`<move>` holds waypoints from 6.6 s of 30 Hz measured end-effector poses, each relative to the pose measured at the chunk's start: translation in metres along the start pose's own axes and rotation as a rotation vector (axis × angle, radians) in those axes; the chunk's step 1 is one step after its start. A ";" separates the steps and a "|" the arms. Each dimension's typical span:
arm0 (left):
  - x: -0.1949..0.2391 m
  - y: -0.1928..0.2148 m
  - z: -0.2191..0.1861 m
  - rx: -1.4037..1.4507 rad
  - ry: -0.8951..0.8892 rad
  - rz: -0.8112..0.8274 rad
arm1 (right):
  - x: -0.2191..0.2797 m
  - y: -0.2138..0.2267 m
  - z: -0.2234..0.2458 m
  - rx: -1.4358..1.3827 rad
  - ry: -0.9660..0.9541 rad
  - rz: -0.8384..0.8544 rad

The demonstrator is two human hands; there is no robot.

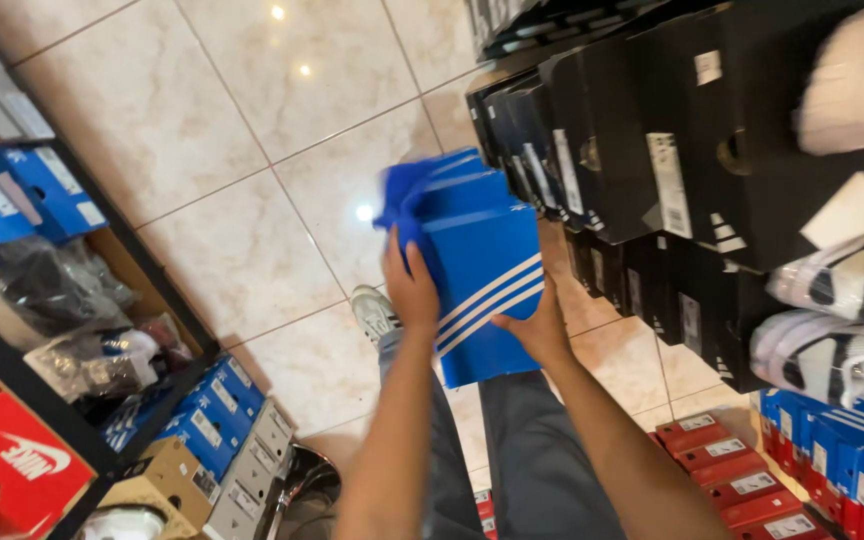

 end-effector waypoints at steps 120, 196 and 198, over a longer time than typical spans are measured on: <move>0.022 0.162 0.128 0.464 0.452 0.208 | 0.058 -0.151 0.112 -0.002 1.343 0.127; 0.394 0.118 -0.363 -0.103 -0.205 1.471 | 0.512 0.249 -0.019 -1.659 -0.168 -0.304; 0.439 0.110 -0.387 -0.157 -0.244 1.500 | 0.502 0.257 -0.105 -1.586 0.006 -0.366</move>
Point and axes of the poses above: each hand's wrist, its own x-axis away from the middle knuckle, its own y-axis out of the back of the hand, z = x × y, the point moved 10 cm from there along -x, towards the middle knuckle, and after that the axes turned 2 degrees about -z, right-handed, at the moved point
